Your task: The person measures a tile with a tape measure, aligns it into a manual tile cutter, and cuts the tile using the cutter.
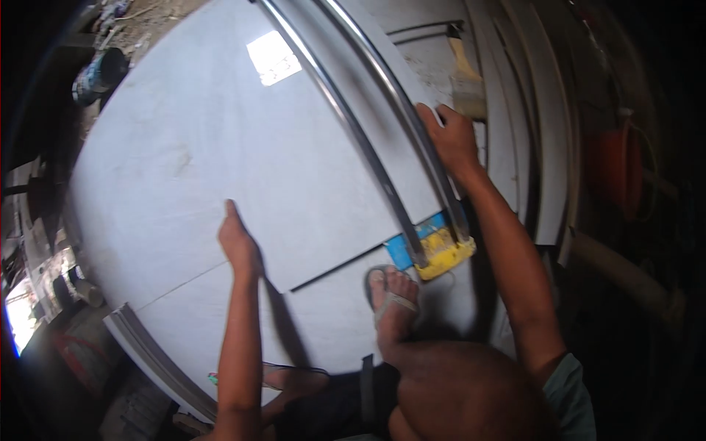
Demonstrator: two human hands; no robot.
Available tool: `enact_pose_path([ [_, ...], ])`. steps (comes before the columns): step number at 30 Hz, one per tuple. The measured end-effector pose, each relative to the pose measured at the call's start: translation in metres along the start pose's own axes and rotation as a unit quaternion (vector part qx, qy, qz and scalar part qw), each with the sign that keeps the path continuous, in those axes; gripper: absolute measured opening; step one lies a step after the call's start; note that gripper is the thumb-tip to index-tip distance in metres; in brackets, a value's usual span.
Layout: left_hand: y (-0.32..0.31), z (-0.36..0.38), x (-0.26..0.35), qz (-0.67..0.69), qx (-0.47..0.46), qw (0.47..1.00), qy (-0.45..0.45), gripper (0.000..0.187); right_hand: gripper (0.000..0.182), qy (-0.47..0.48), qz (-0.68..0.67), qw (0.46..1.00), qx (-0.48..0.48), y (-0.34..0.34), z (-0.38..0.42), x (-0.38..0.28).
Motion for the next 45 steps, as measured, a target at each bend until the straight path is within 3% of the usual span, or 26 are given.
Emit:
enact_pose_path([
  [3,0.005,-0.003,-0.004,-0.047,-0.001,0.999,-0.020,0.058,0.056,-0.005,-0.009,1.000,0.002,-0.002,0.000,0.002],
  [6,0.005,-0.002,-0.004,-0.008,-0.013,1.000,0.012,0.055,0.058,-0.027,0.004,0.999,-0.020,0.001,-0.001,0.000],
  [28,0.002,0.002,0.003,0.020,-0.020,0.999,0.016,0.050,0.058,-0.041,0.005,0.998,-0.043,0.001,-0.002,0.001],
  [34,-0.001,0.002,0.003,0.023,-0.021,0.999,0.013,0.050,0.055,-0.034,0.036,0.999,-0.022,0.000,-0.005,0.004],
  [35,0.000,0.002,0.002,0.023,-0.022,0.999,0.015,0.049,0.054,-0.004,0.028,0.999,0.021,0.003,-0.007,0.002],
  [37,0.004,-0.002,0.000,0.020,-0.023,0.999,0.020,0.049,0.053,0.064,0.010,0.992,0.107,0.010,-0.016,-0.014],
  [40,-0.008,0.010,0.019,0.022,-0.001,1.000,0.021,0.049,0.051,0.098,-0.190,0.974,0.068,0.045,-0.048,-0.076],
  [42,-0.007,0.010,0.018,0.012,0.008,1.000,0.013,0.054,0.043,0.145,-0.330,0.932,0.045,0.067,-0.073,-0.139],
  [45,0.004,0.004,0.009,-0.016,-0.010,1.000,0.024,0.057,0.056,0.028,-0.281,0.954,-0.098,0.092,-0.066,-0.268],
])
Point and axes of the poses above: each hand's wrist, its own z-axis away from the middle knuckle, its own y-axis out of the back of the hand, x = y × z, the point moved 3 cm from there along -z, towards the middle knuckle, and after that the axes turned 5 degrees about -x, right-handed, at the moved point
